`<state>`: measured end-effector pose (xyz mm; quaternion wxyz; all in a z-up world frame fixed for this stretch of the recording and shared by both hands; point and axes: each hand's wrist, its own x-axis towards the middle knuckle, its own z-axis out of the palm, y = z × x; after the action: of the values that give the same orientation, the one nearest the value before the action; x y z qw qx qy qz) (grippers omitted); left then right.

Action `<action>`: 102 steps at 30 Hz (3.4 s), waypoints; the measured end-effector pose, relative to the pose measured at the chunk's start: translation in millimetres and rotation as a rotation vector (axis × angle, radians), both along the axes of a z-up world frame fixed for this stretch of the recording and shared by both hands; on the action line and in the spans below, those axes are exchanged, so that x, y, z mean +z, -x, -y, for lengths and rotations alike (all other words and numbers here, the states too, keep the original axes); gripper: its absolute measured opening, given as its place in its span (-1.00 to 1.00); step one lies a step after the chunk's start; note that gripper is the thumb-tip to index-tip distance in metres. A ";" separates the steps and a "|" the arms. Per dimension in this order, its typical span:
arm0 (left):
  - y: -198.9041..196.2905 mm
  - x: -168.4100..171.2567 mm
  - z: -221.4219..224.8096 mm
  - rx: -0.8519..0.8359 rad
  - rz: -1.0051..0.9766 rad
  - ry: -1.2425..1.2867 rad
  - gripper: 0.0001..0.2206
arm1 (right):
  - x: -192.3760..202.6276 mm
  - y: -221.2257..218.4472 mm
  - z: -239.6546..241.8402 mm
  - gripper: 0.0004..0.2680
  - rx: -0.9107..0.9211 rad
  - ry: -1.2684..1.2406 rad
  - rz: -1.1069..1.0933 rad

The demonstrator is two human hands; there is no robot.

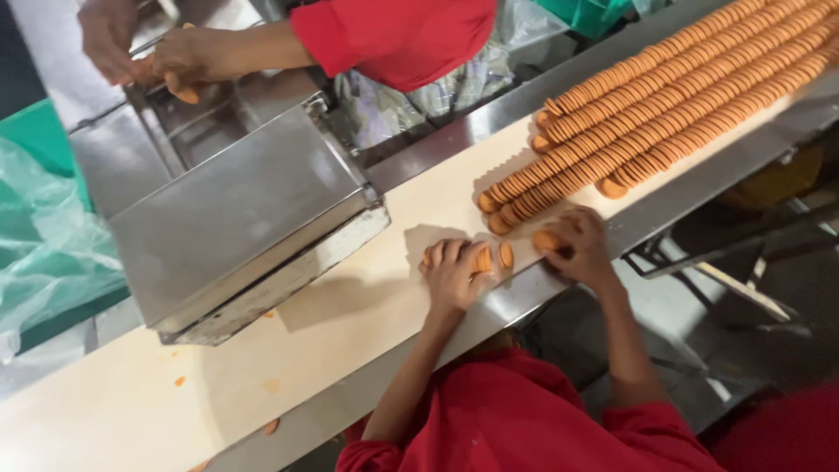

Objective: The person aligns stacks of biscuits on a conveyor belt and feeds them into the intake of a packaging machine.

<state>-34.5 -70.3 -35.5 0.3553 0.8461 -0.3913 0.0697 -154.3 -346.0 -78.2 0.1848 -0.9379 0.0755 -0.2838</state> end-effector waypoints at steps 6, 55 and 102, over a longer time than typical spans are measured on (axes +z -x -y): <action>-12.6 45.3 -84.3 0.189 -0.115 0.046 -0.53 | 36.8 -34.5 -3.3 -0.70 -0.059 0.001 0.111; -59.2 101.8 -107.6 0.294 0.457 -0.188 -0.40 | 112.9 -132.9 -202.3 -0.65 0.376 0.137 -0.004; -14.8 49.7 67.0 -0.014 -0.072 -0.314 -0.55 | 71.6 -60.9 -17.6 -0.42 0.209 -0.005 -0.192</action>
<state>-19.7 -137.3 14.2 0.2327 0.8903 -0.3905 -0.0252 -93.4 -328.4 -6.6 0.2075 -0.9630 -0.0044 -0.1717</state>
